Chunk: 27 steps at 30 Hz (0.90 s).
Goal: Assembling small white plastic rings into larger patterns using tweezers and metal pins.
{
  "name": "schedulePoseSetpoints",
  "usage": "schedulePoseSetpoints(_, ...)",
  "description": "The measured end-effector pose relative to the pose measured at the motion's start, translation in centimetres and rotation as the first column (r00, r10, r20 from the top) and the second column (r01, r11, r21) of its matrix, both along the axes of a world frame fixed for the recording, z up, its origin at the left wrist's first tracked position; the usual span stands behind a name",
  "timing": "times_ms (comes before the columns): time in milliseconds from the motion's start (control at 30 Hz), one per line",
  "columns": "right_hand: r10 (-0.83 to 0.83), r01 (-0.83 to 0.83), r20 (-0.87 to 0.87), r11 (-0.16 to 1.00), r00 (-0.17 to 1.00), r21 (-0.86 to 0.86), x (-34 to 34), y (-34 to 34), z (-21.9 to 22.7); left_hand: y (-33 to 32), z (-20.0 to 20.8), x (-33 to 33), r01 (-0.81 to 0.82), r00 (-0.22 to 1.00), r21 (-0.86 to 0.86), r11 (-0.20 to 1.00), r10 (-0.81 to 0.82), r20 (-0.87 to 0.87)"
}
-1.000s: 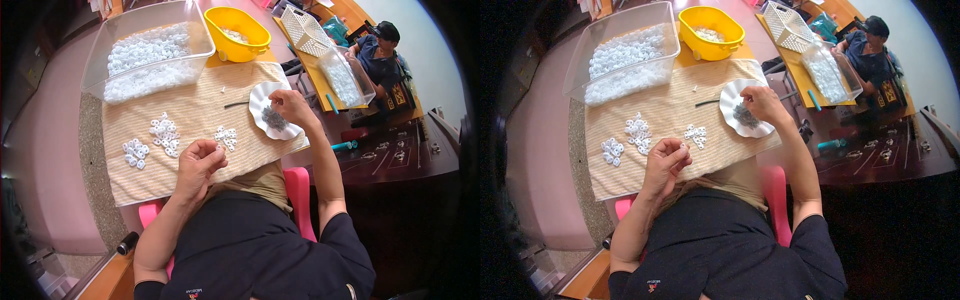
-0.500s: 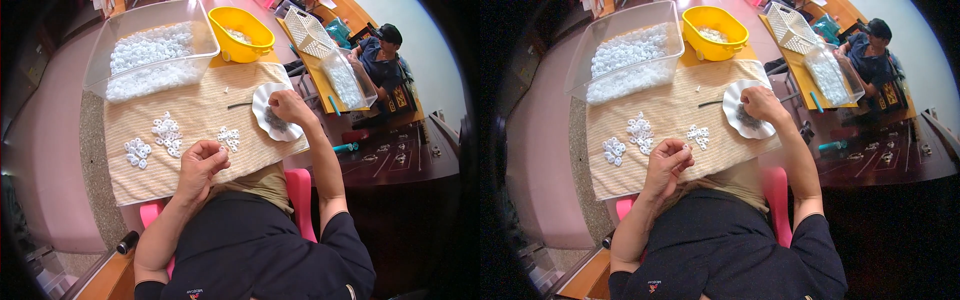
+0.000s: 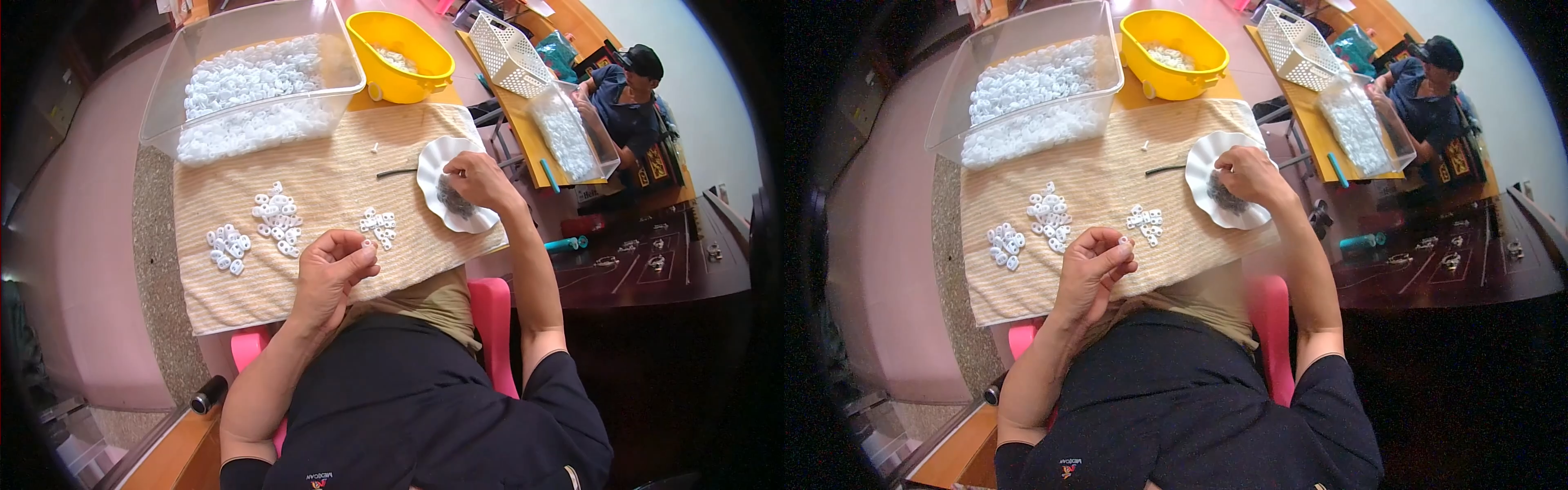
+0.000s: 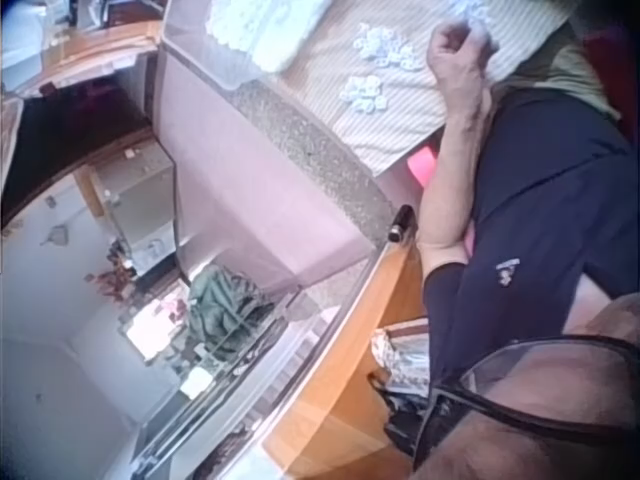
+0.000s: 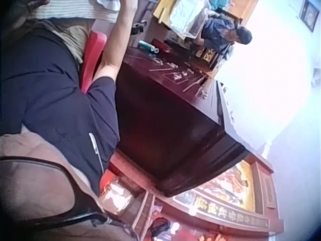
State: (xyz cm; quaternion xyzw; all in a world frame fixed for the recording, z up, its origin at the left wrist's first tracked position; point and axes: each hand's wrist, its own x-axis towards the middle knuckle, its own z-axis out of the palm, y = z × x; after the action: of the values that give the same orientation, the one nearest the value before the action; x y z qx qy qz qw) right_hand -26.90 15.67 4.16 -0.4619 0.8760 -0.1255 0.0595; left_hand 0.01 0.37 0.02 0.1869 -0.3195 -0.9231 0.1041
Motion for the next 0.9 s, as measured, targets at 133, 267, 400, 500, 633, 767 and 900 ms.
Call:
schedulePoseSetpoints(133,0.082,-0.086,-0.031,0.984,0.996,-0.154,-0.2,0.9,-0.3,0.1,-0.1,-0.1,0.001,1.000,-0.015,1.000,-0.001,0.004)
schedulePoseSetpoints(267,0.049,-0.049,-0.002,0.986,0.999,-0.157,0.4,1.2,0.3,0.1,-0.2,0.0,-0.001,1.000,-0.026,1.000,0.001,0.013)
schedulePoseSetpoints(400,0.000,0.010,0.055,0.982,0.998,-0.188,1.2,1.5,0.5,0.2,-0.2,0.0,-0.018,1.000,-0.010,1.000,0.018,0.009)
schedulePoseSetpoints(500,-0.039,0.069,0.120,0.962,0.992,-0.262,1.6,1.7,0.2,0.3,-0.5,0.0,-0.038,0.999,0.006,0.999,0.038,0.007)
schedulePoseSetpoints(633,-0.014,0.112,0.219,0.890,0.976,-0.442,2.5,1.9,-1.1,0.3,-0.7,-0.1,-0.029,1.000,0.004,1.000,0.029,0.003)
schedulePoseSetpoints(767,0.067,0.256,0.577,0.850,0.814,-0.460,6.4,0.7,-0.8,0.3,-0.7,0.0,-0.035,0.999,0.003,0.999,0.034,0.013)
schedulePoseSetpoints(900,0.223,0.224,0.671,0.829,0.707,-0.512,9.9,-0.7,-1.7,0.3,-0.8,-0.1,-0.019,1.000,0.021,1.000,0.019,-0.003)
